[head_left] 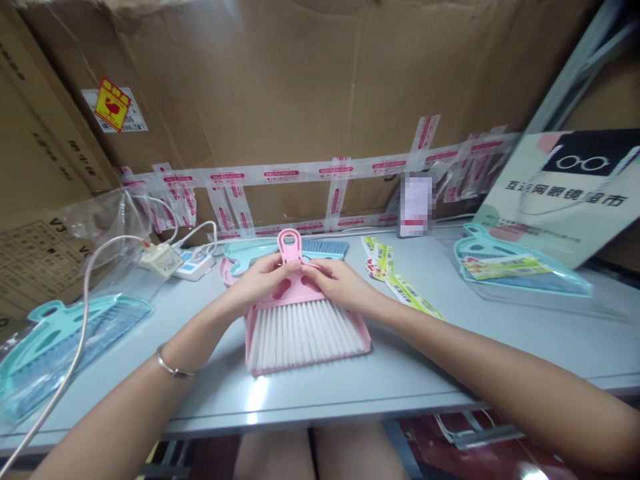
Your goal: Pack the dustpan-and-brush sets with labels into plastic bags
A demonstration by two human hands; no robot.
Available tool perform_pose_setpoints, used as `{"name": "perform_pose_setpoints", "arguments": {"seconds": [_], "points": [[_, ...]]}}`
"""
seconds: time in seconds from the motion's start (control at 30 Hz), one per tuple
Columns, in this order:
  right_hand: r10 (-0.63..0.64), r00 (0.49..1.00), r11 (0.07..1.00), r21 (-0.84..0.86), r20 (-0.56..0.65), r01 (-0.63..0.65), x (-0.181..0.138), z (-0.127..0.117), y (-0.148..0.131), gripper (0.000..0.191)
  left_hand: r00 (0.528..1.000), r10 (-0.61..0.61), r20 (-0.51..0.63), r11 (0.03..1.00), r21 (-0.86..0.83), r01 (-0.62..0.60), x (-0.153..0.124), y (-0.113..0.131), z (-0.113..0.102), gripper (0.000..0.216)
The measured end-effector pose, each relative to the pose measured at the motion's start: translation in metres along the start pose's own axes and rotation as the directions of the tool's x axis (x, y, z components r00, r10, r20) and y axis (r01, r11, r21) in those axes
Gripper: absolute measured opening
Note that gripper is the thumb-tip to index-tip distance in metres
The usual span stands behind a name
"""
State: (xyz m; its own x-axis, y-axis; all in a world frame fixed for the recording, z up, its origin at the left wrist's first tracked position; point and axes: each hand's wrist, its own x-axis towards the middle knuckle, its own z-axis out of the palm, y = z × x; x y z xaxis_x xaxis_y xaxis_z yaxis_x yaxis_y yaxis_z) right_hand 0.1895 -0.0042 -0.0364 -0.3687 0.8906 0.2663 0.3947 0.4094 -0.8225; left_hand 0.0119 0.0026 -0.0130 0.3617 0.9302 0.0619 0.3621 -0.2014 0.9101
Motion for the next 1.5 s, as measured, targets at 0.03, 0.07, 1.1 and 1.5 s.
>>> {"name": "perform_pose_setpoints", "arguments": {"seconds": [0.03,0.07,1.1,1.5], "points": [[0.002,1.0,1.0,0.017,-0.016,-0.002,0.0,0.0,0.001,0.033,0.999,0.024,0.037,1.0,0.006,-0.024,-0.001,0.0,-0.001,0.026],[0.006,0.999,1.0,0.029,-0.032,-0.005,0.0,0.001,0.001,0.034,0.997,0.046,0.056,0.999,0.011,-0.047,-0.001,0.0,-0.001,0.025],[0.526,0.839,0.795,-0.432,0.14,-0.426,-0.025,-0.146,0.05,0.037,0.943,-0.116,-0.312,0.966,-0.255,0.034,0.002,-0.01,-0.022,0.047],[0.038,0.999,0.905,0.422,0.034,-0.049,-0.016,-0.05,-0.041,0.026,0.88,-0.349,-0.321,0.815,-0.568,0.116,-0.005,0.008,-0.011,0.033]]}}
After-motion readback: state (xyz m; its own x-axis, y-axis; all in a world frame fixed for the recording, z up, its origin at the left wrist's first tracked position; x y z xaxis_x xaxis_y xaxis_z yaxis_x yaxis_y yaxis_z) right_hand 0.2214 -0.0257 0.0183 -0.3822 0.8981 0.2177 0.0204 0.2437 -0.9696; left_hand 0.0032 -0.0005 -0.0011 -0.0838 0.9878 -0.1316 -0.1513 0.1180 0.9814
